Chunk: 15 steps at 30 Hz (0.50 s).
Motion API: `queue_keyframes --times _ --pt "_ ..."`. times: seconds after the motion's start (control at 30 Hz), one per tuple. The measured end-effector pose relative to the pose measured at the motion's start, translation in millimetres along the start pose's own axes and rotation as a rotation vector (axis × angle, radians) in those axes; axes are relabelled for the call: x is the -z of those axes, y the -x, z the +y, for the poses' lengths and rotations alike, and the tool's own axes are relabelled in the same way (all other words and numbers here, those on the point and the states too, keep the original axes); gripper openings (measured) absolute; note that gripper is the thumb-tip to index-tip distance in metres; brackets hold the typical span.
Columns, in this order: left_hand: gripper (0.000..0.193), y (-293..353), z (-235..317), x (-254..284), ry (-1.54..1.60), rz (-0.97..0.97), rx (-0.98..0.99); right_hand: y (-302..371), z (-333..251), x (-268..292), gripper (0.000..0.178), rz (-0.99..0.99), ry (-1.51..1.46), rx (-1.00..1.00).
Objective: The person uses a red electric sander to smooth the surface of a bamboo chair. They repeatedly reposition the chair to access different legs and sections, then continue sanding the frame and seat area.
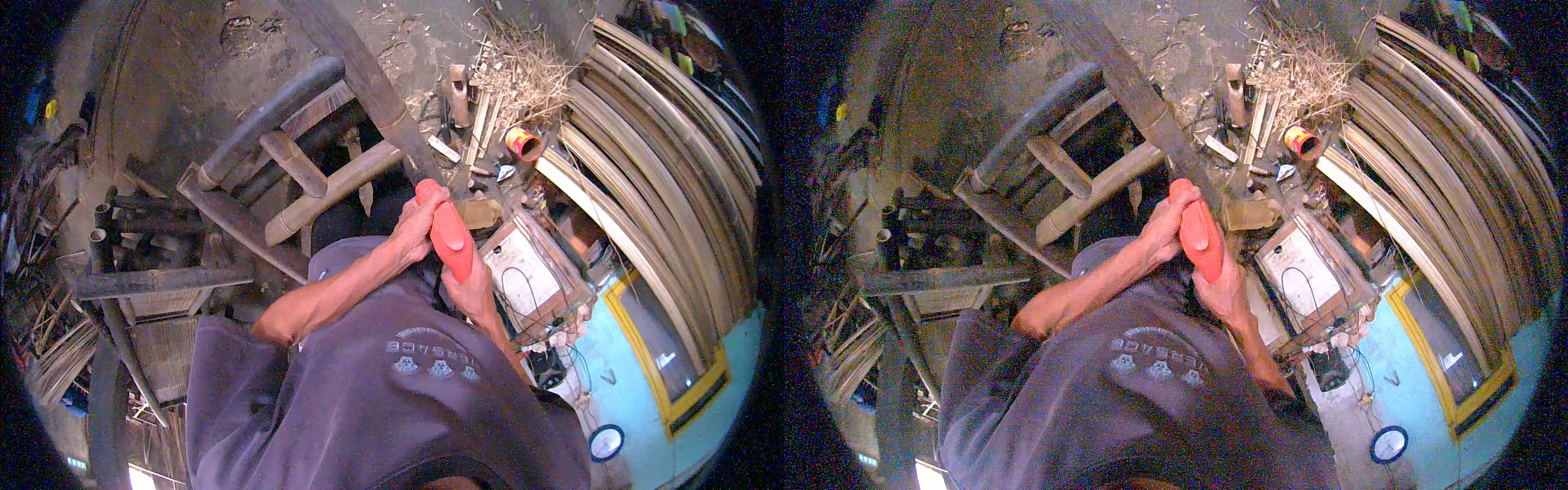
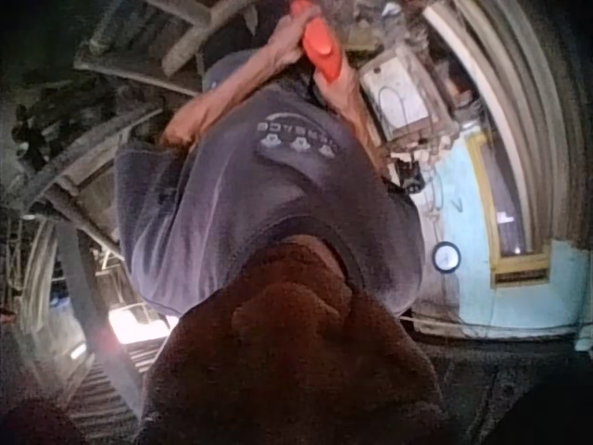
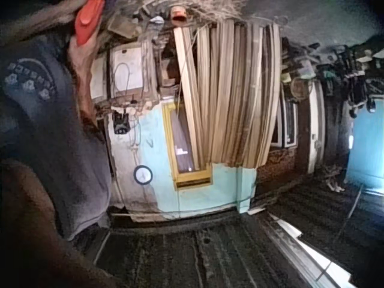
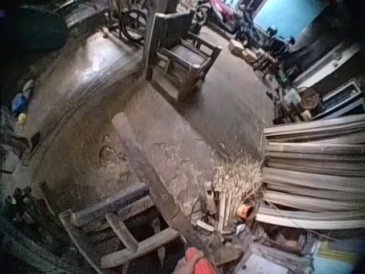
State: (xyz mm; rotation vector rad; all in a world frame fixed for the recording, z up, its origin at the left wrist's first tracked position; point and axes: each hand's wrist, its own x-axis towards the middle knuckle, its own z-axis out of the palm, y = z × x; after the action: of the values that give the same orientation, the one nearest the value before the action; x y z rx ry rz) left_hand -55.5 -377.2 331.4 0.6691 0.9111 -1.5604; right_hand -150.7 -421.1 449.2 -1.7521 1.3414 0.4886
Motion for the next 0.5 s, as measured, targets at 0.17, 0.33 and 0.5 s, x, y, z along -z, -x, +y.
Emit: queue_keyframes --times 0.17,0.33,0.5 --pt "0.033 -12.0 -0.4 0.9 0.011 0.018 -0.002 -6.9 5.9 0.1 0.055 0.004 -0.019 0.024" --pt "0.034 -16.4 0.8 -0.9 0.043 0.046 -0.007 -12.6 5.3 3.9 0.056 -0.018 0.050 -0.039" --pt "0.036 -21.3 1.3 1.8 0.003 0.020 0.033 -16.5 -1.2 4.6 0.055 -0.003 0.032 -0.046"
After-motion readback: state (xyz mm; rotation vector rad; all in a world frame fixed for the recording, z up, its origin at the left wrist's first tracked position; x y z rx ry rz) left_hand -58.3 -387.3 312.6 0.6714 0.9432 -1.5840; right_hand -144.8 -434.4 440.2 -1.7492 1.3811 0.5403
